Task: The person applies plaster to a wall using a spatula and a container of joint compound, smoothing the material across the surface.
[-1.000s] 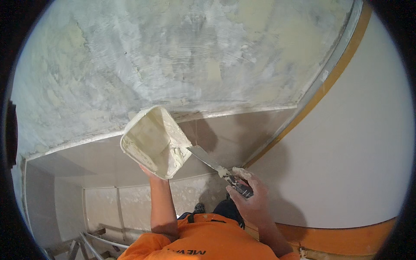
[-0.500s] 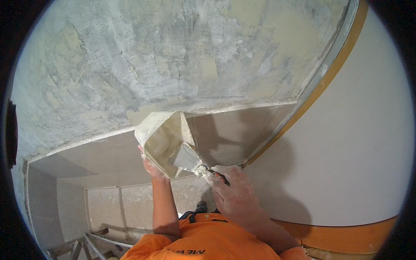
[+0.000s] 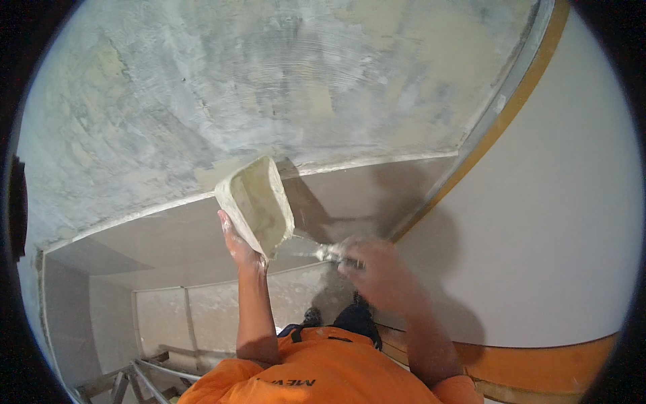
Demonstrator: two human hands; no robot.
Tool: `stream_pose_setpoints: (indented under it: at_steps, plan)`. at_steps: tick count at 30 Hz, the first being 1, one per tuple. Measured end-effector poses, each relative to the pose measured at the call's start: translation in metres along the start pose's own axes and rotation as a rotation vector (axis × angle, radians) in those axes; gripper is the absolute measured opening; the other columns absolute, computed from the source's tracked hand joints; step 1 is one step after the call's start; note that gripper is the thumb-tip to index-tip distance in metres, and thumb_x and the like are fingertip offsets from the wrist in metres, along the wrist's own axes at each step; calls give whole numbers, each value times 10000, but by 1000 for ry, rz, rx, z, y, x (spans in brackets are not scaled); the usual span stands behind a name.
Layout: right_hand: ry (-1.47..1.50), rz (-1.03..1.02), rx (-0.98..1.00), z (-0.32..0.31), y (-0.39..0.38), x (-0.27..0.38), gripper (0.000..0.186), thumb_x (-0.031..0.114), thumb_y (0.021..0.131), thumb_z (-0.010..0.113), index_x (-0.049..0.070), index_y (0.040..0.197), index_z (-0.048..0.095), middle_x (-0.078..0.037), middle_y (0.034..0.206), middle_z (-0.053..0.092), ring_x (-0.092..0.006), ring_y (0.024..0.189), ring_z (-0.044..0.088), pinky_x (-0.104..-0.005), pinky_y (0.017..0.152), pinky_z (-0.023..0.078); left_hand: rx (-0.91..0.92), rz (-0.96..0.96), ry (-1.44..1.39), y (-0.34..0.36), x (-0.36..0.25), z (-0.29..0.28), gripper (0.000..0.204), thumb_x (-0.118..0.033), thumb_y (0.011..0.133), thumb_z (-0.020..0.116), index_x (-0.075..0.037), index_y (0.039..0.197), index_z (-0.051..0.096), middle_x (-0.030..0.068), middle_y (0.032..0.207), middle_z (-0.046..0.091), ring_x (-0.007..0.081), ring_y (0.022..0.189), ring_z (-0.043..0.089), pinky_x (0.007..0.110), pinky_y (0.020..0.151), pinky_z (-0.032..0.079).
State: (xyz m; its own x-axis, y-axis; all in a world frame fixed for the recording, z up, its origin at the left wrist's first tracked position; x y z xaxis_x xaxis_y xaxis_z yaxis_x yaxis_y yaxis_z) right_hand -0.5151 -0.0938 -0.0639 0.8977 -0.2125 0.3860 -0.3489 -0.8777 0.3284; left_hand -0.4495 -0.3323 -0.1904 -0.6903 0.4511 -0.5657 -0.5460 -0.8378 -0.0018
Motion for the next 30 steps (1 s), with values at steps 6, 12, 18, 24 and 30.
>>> stream_pose_setpoints:
  at_steps: [6, 12, 18, 24, 30]
  plan:
    - [892, 590, 142, 45, -26, -120, 347, 116, 870, 704, -28, 1180, 642, -92, 954, 703, -150, 858, 663, -253, 689, 506, -22, -74, -56, -2, 17, 14, 698, -557, 1014, 396, -59, 1499, 339, 140, 1479, 433, 317, 1330, 455, 453, 1091, 402]
    - [1687, 788, -110, 158, -84, -151, 422, 97, 932, 589, -16, 1334, 527, -146, 1082, 687, -131, 753, 587, -237, 597, 451, -24, -113, -129, 2, 22, 24, 672, -552, 1021, 374, -83, 1501, 341, 134, 1480, 429, 323, 1299, 486, 459, 1028, 468]
    - [2051, 599, -48, 195, -79, -120, 446, 162, 954, 565, -35, 1347, 485, -172, 1085, 647, -160, 720, 560, -253, 571, 433, -54, -93, -88, 3, 24, 25, 677, -562, 1021, 359, -84, 1501, 339, 133, 1479, 425, 316, 1319, 462, 457, 1058, 435]
    - [2114, 551, -23, 196, -73, -110, 439, 189, 942, 595, -30, 1311, 503, -185, 1082, 620, -166, 717, 552, -270, 604, 439, -20, -18, -49, 4, 23, 23, 687, -568, 1024, 338, -86, 1513, 310, 134, 1502, 396, 325, 1343, 433, 453, 1087, 403]
    - [2231, 570, 2, 216, -80, -123, 390, 232, 953, 552, -24, 1246, 521, -183, 1042, 613, -169, 731, 558, -282, 619, 446, -35, 100, -49, -3, 23, 20, 717, -558, 1033, 314, -59, 1539, 221, 129, 1562, 290, 311, 1399, 358, 457, 1163, 306]
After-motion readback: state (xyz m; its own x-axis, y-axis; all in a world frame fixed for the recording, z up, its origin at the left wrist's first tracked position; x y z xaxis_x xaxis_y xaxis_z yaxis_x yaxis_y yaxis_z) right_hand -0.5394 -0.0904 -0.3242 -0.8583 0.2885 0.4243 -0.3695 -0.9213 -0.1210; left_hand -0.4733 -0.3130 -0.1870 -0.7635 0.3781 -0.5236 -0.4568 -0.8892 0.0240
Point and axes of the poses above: each hand's wrist, its own y-axis towards the middle knuckle, its own z-axis out of the palm, x = y × z, the point moved 8 cm from there along y, towards the middle knuckle
